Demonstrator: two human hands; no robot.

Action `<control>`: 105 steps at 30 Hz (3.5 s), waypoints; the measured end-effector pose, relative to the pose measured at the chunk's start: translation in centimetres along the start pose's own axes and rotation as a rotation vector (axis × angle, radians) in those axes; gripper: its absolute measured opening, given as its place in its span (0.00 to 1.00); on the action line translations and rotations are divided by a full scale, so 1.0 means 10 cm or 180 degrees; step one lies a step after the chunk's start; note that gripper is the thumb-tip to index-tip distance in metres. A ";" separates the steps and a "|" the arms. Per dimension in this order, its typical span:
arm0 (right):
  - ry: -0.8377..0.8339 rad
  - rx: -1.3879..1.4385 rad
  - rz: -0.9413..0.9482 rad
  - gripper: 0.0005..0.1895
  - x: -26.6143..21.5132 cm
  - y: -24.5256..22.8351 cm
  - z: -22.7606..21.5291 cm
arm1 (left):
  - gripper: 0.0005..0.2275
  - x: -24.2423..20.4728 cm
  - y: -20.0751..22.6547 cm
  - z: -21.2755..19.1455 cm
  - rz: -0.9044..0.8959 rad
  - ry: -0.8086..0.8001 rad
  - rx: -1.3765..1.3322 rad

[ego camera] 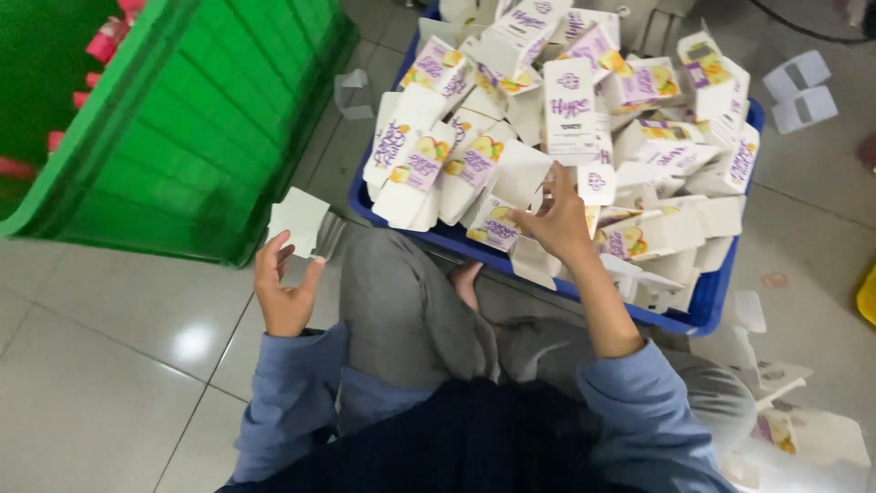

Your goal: Sorting and packing small cardboard boxes and paper cards into a plastic crate while sitting on the floor.

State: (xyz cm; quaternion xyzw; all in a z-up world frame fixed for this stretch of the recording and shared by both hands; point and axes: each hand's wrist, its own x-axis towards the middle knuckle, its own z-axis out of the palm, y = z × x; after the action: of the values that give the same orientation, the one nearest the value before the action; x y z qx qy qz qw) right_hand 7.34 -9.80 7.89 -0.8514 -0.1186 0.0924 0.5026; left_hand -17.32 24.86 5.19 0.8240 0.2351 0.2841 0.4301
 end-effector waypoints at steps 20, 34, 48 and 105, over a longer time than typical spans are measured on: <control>0.0336 -0.0505 -0.0066 0.55 -1.08 -0.64 -0.08 | 0.64 1.30 -1.78 0.54 -0.1551 -0.1732 0.2493; 0.0335 -0.0114 0.0146 0.49 -1.62 -0.01 0.01 | 0.60 1.04 -1.81 0.53 -0.1477 -0.1132 0.2433; 0.0456 -0.0154 0.0155 0.41 -1.77 -0.32 -0.17 | 0.43 1.03 -1.75 0.32 -0.1158 -0.0901 0.2031; 0.2265 0.2524 0.1334 0.08 -3.01 0.98 -0.71 | 0.14 -1.81 1.36 2.45 -0.3533 -0.2490 -0.3380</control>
State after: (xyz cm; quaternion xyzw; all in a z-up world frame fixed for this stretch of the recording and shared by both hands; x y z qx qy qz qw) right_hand -18.39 -29.13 3.79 -0.5818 0.2730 -0.0649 0.7634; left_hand -12.12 -7.79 0.38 0.3184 0.2748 -0.1991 0.8852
